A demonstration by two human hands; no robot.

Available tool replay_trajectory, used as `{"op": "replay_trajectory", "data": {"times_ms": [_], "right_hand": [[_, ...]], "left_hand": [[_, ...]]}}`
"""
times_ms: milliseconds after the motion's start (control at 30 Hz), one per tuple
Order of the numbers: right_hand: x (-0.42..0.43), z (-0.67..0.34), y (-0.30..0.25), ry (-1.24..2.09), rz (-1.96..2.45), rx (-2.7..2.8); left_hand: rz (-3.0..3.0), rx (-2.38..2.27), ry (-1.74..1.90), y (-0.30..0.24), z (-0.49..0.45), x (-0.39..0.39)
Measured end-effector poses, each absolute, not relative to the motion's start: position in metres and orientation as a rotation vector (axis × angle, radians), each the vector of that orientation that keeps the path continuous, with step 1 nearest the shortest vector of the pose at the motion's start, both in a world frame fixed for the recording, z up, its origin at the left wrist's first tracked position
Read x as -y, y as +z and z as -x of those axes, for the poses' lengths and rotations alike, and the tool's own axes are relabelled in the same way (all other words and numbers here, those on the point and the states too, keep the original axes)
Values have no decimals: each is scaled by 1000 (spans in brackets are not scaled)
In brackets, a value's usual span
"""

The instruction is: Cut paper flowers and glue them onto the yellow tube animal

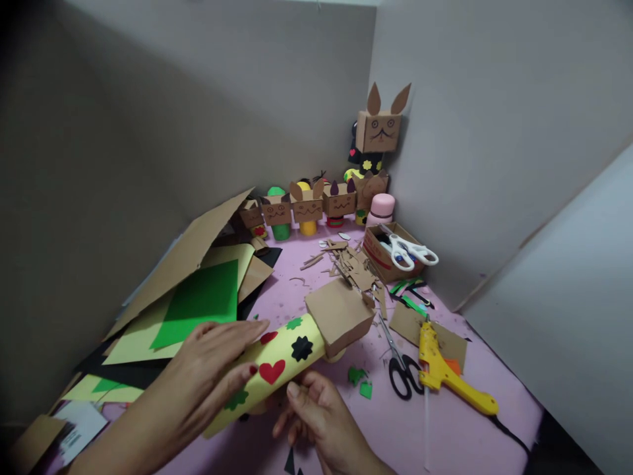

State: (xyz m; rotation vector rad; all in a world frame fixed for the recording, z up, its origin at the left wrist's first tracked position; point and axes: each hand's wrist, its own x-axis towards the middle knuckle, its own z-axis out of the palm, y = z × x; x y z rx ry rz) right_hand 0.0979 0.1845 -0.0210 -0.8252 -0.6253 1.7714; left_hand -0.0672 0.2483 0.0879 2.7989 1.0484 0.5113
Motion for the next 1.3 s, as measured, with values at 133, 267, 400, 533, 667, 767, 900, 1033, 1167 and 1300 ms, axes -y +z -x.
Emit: {"op": "replay_trajectory", "data": {"times_ms": [133,267,400,533,667,767,900,1033,1167,1300], "right_hand": [[-184,-96,-21,1774,824,587],[-184,-96,-18,1792,835,604],[-184,-96,-15,1790,841,597],[-184,-97,-16,1794,830,612],[-184,-97,-18,1791,809,619],[-184,-97,-19,1784,804,619],[-185,-96,-21,1775,801,627],[-185,-97,-21,1783,796,634],[-185,-97,-21,1792,791,636],[-185,-96,-21,1799,776,637]], "left_hand": [[-2868,-1059,403,81,59,-237],[-2872,-1099,393,77,56,-237],[-2835,-1101,424,81,53,-238],[-2796,-1070,489,80,52,-240],[-2775,-1066,508,76,53,-242],[-2808,-1068,536,75,56,-243],[-2885,-1148,569,75,59,-240],[-2959,-1300,619,75,56,-234],[-2991,-1406,533,72,48,-230],[-2971,-1463,419,72,44,-229]]}}
